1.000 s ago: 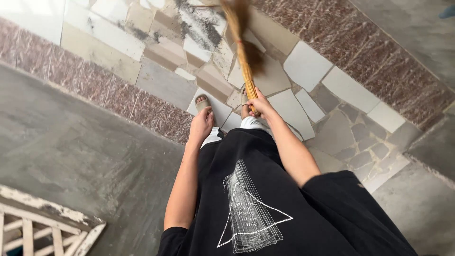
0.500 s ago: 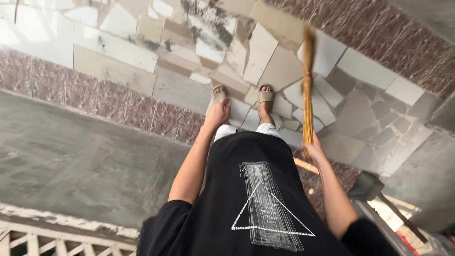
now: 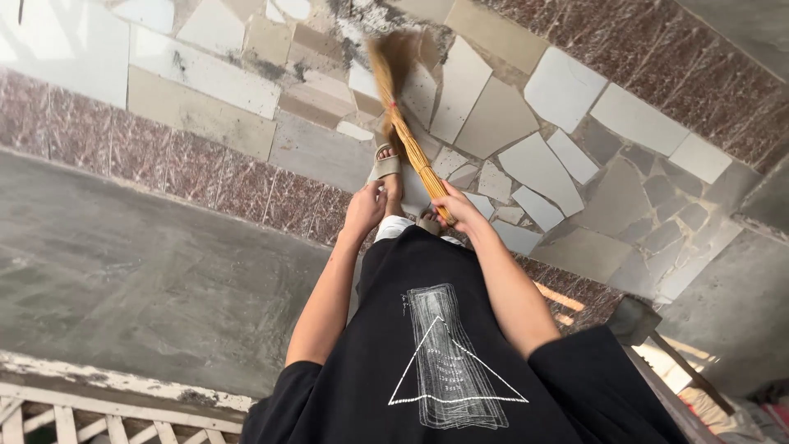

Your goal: The person sweeps a tiled floor using a broom and a dustpan, moving debris from the edges of the hallway into a pile.

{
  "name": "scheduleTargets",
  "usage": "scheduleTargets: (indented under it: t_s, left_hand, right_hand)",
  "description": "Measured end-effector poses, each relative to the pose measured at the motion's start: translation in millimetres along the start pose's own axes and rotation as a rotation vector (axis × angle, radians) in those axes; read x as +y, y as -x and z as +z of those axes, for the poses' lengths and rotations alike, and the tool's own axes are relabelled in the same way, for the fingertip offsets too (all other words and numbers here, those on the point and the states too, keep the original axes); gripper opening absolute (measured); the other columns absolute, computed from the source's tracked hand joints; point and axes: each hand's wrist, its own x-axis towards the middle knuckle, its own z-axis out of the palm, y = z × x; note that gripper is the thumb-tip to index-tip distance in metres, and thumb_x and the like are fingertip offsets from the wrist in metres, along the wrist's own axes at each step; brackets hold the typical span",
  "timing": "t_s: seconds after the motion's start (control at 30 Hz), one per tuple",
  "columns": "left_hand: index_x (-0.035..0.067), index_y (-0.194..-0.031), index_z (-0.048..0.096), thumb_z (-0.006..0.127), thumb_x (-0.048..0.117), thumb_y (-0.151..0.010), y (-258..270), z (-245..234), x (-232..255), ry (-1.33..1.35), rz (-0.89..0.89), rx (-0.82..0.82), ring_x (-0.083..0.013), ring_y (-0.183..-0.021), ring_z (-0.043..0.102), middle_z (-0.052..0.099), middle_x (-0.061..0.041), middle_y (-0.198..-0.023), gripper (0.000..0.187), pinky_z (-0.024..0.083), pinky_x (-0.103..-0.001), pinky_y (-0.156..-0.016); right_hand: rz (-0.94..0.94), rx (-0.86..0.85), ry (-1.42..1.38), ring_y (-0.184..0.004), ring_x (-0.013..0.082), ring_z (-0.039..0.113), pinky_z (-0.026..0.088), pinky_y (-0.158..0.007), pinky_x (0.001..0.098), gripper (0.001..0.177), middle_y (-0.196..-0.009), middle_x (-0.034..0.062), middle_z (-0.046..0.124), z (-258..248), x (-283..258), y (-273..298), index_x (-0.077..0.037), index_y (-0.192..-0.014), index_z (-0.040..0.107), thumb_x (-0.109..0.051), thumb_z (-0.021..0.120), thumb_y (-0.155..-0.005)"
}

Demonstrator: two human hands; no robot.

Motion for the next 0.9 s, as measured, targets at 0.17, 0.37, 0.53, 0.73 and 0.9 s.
scheduleTargets:
  t_s: [0.17,0.37,0.53,0.73,0.9]
  left_hand:
    - [0.004,-0.12,0.067,0.057,0.025,-0.1,-31,19,31,-0.081,0.098,-0.106,-0.0457,-0.102,0.067,0.072,-0.027,-0.106,0.031,0.051,-0.053,-0.091]
    - [0.003,-0.122,0.066,0.059,0.025,-0.098,-71,20,79,-0.058,0.23,-0.07,-0.0433,-0.103,0.068,0.071,-0.025,-0.11,0.033,0.053,-0.05,-0.09]
    - [0.004,-0.126,0.064,0.058,0.024,-0.099,-74,22,114,-0.076,0.16,-0.088,-0.0409,-0.104,0.068,0.072,-0.023,-0.111,0.034,0.053,-0.048,-0.092]
    - [0.003,-0.126,0.063,0.059,0.022,-0.095,-45,46,136,-0.026,0.064,0.027,-0.0414,-0.104,0.068,0.07,-0.023,-0.114,0.037,0.053,-0.049,-0.088]
    - [0.006,-0.124,0.067,0.06,0.024,-0.099,-30,92,157,-0.114,-0.07,0.049,-0.0426,-0.105,0.067,0.071,-0.024,-0.111,0.031,0.052,-0.049,-0.091]
  right_hand:
    - [-0.185,0.054,-0.036,-0.049,0.0144,0.052,0.04,-0.037,0.0261,0.089,-0.084,0.0111,0.057,-70,26,106,-0.027,-0.163,0.031,-0.002,0.064,-0.085]
    - [-0.241,0.465,-0.056,-0.059,0.0108,0.057,0.047,-0.044,0.023,0.093,-0.127,0.0136,0.062,-166,84,213,-0.031,-0.163,0.036,0.0,0.069,-0.082]
    - [-0.105,0.611,-0.15,-0.058,0.0136,0.056,0.048,-0.045,0.0263,0.09,-0.099,0.0168,0.065,-259,59,216,-0.035,-0.165,0.023,-0.006,0.064,-0.09]
    - [-0.238,0.494,-0.121,-0.055,0.0156,0.051,0.045,-0.044,0.0338,0.036,-0.081,0.0051,0.051,-358,-40,120,-0.017,-0.119,0.047,-0.001,0.06,-0.09]
    - [-0.082,0.33,0.119,-0.066,0.0205,0.064,0.059,-0.052,0.035,0.038,-0.093,0.0061,0.058,-338,-77,-8,-0.012,-0.126,0.052,-0.021,0.066,-0.092]
